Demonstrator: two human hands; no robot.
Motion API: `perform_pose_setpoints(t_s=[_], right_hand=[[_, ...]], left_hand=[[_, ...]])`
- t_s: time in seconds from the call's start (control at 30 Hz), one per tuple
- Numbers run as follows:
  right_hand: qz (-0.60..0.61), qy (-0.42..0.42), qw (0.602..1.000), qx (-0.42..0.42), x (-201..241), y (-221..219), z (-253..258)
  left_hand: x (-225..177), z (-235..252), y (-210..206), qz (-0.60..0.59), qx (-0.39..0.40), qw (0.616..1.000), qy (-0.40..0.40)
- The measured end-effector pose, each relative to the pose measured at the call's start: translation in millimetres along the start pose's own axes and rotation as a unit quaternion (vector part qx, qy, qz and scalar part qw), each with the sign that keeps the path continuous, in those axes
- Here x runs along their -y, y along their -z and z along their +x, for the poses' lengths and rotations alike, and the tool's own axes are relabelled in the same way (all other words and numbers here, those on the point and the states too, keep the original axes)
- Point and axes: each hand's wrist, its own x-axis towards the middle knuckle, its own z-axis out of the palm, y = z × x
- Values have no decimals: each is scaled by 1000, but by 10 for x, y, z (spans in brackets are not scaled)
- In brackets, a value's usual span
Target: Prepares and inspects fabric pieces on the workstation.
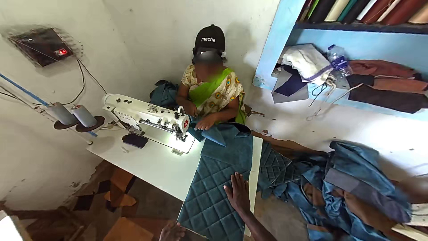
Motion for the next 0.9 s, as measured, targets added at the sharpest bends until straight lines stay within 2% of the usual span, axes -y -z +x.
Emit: perform_pose_setpoints(t_s=[0.2, 0.9], right_hand=[[-1, 1, 1000, 0, 2, 3, -1], [1, -6, 1000, 2, 4, -16, 12]], left_hand=[[39, 26, 40, 2, 14, 1000, -15], [-34, 10, 20, 8, 10, 1000, 4]])
